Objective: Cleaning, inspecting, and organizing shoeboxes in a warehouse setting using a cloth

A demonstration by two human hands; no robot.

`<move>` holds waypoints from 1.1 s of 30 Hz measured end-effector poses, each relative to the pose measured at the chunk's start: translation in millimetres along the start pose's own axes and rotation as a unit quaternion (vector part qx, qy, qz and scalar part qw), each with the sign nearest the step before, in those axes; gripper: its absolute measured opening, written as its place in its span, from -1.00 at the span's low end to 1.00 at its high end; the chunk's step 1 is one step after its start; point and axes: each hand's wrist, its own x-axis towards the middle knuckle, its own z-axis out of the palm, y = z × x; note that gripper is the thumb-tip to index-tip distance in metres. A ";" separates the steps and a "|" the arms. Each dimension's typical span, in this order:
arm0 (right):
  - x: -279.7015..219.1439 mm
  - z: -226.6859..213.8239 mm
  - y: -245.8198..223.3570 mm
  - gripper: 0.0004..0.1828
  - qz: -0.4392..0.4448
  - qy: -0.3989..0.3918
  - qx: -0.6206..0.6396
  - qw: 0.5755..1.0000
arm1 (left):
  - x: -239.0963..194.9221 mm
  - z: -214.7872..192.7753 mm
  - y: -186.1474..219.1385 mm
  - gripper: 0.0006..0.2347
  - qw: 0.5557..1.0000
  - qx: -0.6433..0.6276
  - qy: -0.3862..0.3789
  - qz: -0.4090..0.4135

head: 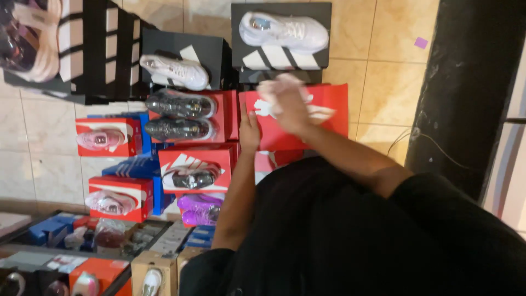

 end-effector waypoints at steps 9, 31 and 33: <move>-60.1 -66.6 50.8 -0.58 -0.401 0.121 0.032 0.907 | -6.4 -16.5 10.1 -0.51 0.993 -0.102 -0.055 -0.028; -32.3 48.6 111.1 -0.39 -0.103 -0.024 -0.063 0.992 | -0.6 -15.3 10.6 -0.54 0.999 -0.044 -0.008 -0.013; -54.0 38.0 72.8 -0.47 -0.181 -0.043 -0.039 0.982 | -3.7 -19.6 17.7 -0.54 1.000 -0.025 0.001 -0.017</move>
